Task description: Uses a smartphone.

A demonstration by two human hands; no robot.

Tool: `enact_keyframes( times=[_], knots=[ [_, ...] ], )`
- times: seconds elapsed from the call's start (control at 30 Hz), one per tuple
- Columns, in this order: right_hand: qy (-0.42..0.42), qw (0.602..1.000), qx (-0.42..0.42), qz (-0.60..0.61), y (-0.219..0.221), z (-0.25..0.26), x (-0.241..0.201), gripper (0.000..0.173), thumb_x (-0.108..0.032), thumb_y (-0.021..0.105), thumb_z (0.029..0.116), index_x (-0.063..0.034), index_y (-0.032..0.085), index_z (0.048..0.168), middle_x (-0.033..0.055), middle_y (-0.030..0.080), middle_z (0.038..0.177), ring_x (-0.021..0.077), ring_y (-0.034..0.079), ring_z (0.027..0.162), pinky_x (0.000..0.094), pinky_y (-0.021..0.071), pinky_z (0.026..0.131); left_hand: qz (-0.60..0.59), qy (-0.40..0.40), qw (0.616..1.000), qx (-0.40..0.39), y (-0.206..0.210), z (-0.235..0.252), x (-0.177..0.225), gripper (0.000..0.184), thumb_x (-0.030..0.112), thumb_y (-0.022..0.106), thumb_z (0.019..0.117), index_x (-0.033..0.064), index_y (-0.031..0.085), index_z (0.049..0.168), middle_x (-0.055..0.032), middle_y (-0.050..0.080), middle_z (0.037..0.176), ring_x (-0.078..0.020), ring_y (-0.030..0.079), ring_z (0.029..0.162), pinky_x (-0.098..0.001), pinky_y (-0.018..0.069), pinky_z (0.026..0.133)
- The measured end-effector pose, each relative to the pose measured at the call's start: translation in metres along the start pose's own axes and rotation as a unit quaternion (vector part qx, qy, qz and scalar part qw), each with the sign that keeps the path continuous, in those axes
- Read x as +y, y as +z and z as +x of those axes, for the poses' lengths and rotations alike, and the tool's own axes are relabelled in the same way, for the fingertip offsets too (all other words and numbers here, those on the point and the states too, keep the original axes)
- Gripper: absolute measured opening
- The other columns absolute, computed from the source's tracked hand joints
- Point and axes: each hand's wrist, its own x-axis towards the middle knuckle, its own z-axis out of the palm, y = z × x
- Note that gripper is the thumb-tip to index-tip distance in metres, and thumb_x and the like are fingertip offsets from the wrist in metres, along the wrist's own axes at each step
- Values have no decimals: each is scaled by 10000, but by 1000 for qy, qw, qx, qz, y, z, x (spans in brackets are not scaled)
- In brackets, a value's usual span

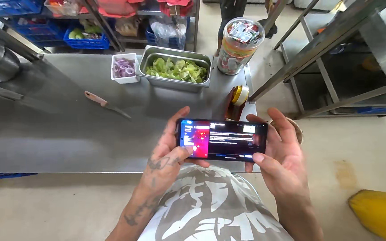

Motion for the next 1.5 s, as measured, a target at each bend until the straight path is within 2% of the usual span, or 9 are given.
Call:
enact_keyframes(
  times=[0.23, 0.37, 0.53, 0.67, 0.8, 0.97, 1.1, 1.37, 1.5],
  knots=[
    [-4, 1000, -3, 3, 2, 0, 0, 861, -162, 751, 828, -284, 304, 1555, 58, 501, 1454, 195, 689, 788, 303, 580, 452, 4, 2, 1000, 15, 2, 1, 2, 729, -45, 406, 921, 248, 286, 1577, -154, 592, 1325, -253, 731, 927, -397, 643, 606],
    [-8, 1000, 17, 1, 4, 0, -1, 746, -149, 651, 916, -261, 288, 1558, 57, 520, 1452, 174, 694, 764, 269, 562, 429, 34, 24, 999, 7, 3, 0, -1, 718, -10, 478, 904, 253, 315, 1551, -139, 584, 1324, -253, 726, 929, -400, 641, 594],
    [8, 997, 67, -38, 9, 1, 0, 468, -249, 578, 1014, -210, 447, 1462, 66, 640, 1193, 131, 685, 669, 250, 562, 421, 119, 72, 990, -15, 6, -6, -2, 734, 133, 644, 910, 276, 317, 1552, -109, 578, 1327, -264, 711, 992, -419, 655, 655],
    [19, 994, 85, -67, 9, 2, 4, 308, -249, 576, 1030, -204, 527, 1331, 71, 656, 995, 126, 649, 567, 245, 540, 389, 156, 80, 985, -8, 11, -9, -3, 775, 138, 683, 876, 293, 324, 1545, -99, 581, 1325, -271, 710, 1000, -419, 659, 689],
    [19, 996, 76, -51, 8, 2, 4, 326, -318, 575, 1037, -212, 524, 1342, 65, 656, 1017, 115, 658, 593, 236, 543, 399, 152, 71, 986, -2, 9, -7, -4, 756, 161, 675, 882, 301, 328, 1540, -101, 587, 1318, -272, 715, 988, -427, 657, 663],
    [20, 999, 29, -1, 4, 1, -1, 440, -418, 439, 1076, -198, 466, 1456, 86, 650, 1080, 136, 694, 674, 276, 567, 409, 89, 61, 994, -12, -2, -3, -6, 725, 141, 639, 897, 260, 327, 1540, -135, 597, 1289, -278, 725, 926, -422, 648, 600],
    [26, 999, 0, 33, -3, 5, 0, 521, -488, 480, 1054, -145, 460, 1445, 104, 655, 1141, 178, 728, 778, 315, 603, 452, 53, 40, 997, -28, -6, -1, -4, 762, 139, 642, 886, 245, 295, 1556, -147, 592, 1302, -275, 725, 930, -416, 644, 594],
    [36, 996, -53, 61, -8, 13, -3, 540, -499, 510, 1038, -152, 446, 1447, 110, 646, 1175, 173, 730, 787, 309, 604, 460, 30, 31, 999, -25, -5, 2, 1, 769, 129, 633, 870, 241, 297, 1552, -130, 588, 1308, -239, 724, 917, -381, 636, 569],
    [50, 997, -53, 36, -12, 23, -1, 543, -552, 488, 1026, -230, 455, 1463, 111, 672, 1151, 198, 728, 715, 339, 590, 435, 6, 30, 999, -25, -10, 13, -3, 748, 133, 682, 882, 306, 348, 1529, -140, 607, 1284, -274, 723, 888, -417, 640, 608]
  ],
)
